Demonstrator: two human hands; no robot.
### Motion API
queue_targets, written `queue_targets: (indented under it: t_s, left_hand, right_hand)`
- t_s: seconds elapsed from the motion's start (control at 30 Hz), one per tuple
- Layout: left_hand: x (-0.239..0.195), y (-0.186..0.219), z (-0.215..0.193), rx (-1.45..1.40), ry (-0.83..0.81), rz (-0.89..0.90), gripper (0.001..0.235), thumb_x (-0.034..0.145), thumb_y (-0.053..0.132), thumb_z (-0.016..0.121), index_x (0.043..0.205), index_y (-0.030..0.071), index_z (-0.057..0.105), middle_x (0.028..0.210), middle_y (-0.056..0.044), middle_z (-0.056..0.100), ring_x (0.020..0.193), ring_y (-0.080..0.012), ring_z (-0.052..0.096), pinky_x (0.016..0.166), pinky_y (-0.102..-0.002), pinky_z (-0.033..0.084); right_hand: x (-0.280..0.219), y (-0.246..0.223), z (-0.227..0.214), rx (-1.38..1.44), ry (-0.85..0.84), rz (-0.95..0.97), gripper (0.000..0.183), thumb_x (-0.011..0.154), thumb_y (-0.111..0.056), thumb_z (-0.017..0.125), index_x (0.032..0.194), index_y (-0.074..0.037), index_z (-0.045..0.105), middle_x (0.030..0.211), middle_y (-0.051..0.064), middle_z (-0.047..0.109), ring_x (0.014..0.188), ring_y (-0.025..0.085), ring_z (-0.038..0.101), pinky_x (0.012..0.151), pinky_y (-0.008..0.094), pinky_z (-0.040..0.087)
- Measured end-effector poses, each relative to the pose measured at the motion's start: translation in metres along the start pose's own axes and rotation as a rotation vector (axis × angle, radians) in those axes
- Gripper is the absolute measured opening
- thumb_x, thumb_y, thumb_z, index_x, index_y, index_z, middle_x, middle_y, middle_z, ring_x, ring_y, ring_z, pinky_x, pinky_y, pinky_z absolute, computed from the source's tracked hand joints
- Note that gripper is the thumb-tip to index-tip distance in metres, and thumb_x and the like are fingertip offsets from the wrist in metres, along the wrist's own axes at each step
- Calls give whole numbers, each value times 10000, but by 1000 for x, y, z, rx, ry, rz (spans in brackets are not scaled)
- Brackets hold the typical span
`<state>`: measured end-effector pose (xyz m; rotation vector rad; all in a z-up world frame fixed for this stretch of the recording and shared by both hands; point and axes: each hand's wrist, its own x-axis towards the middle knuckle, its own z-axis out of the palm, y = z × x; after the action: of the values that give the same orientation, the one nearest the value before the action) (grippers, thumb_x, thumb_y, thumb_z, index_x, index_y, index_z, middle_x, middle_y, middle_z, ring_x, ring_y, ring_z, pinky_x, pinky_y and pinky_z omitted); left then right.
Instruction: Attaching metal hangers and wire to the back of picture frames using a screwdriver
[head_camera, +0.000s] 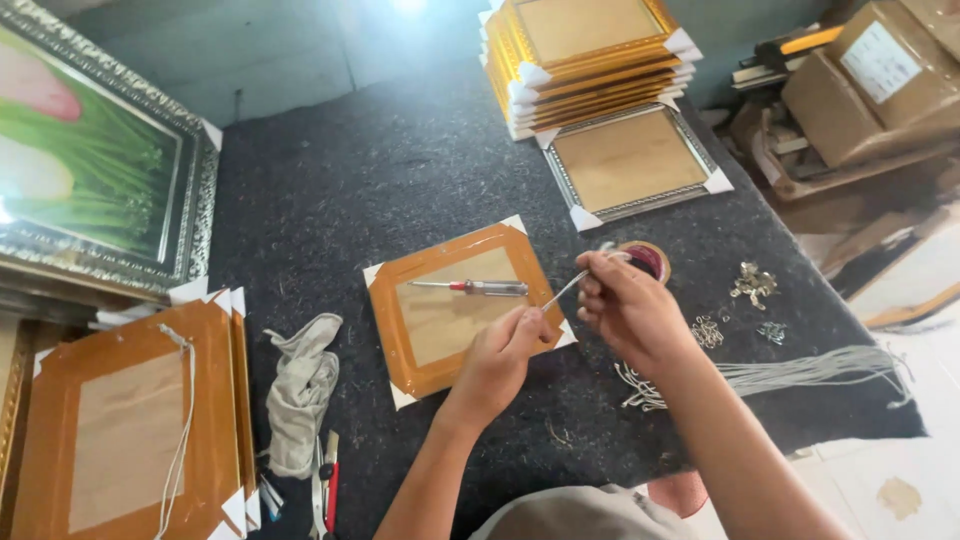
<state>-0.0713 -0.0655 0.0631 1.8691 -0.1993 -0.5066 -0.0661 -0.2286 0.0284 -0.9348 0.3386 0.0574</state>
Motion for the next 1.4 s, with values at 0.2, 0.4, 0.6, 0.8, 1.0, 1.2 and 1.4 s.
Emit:
queue_targets:
  t_s: [0.2, 0.4, 0.6, 0.8, 1.0, 1.2, 1.4]
  left_hand:
    - [13, -9, 42, 8, -53, 49, 226, 858, 239, 464, 830, 119, 654, 630, -77, 571, 654, -131, 508, 621, -297, 450]
    - [32, -3, 100, 140, -235, 229, 190, 856, 198, 505, 836, 84, 655, 739, 18, 640, 652, -75, 535, 577, -239, 427]
    - [55, -29, 163, 339, -199, 576, 110, 804, 138, 617, 879, 73, 666, 795, -51, 589, 751, -185, 569, 607, -297, 490]
    - [59, -47, 192, 690, -146, 917, 60, 777, 55, 622, 836, 43, 621, 926, -66, 602, 857, -260, 502, 662, -355, 464]
    - [53, -64, 195, 909, -106, 756, 265, 811, 272, 590, 1022, 115, 564, 999, -28, 569, 879, -238, 489, 636, -370, 430]
    - [47, -65, 196, 1092, -64, 734, 508, 766, 596, 526, 968, 131, 554, 811, -23, 531, 752, -238, 462, 604, -359, 347]
    - [45, -70, 197, 1023, -26, 802, 277, 775, 393, 621, 822, 123, 577, 973, -25, 529, 1004, -247, 457, 907, -467, 303]
  right_hand:
    - [-28, -36, -89, -226, 338, -234, 219, 907, -168, 523, 1029, 10, 558, 726, 61, 537, 608, 94, 477, 537, 185, 407]
    - [-59, -59, -189, -514, 670, -242, 194, 918, -222, 505, 1017, -94, 612, 792, 47, 605, 621, 69, 455, 558, 157, 358]
    - [-85, -71, -264, -1058, 938, -269, 110, 857, -268, 615, 871, -176, 674, 812, -40, 642, 795, 83, 547, 704, 244, 377]
    - [-73, -54, -320, -1269, 892, -311, 144, 817, -354, 626, 874, -230, 670, 1026, -28, 605, 1048, 251, 442, 908, 443, 268]
    - [-70, -64, -311, -1173, 790, -195, 95, 819, -229, 616, 854, -153, 661, 1018, 41, 585, 1027, 260, 458, 865, 433, 341]
    - [-69, -69, -311, -1049, 823, -132, 109, 769, -203, 655, 870, -165, 643, 911, -23, 632, 904, 157, 540, 801, 309, 387]
    - [-78, -94, -287, -496, 1046, -46, 543, 753, -213, 668, 1227, -135, 415, 972, -1, 603, 887, 114, 558, 805, 260, 430]
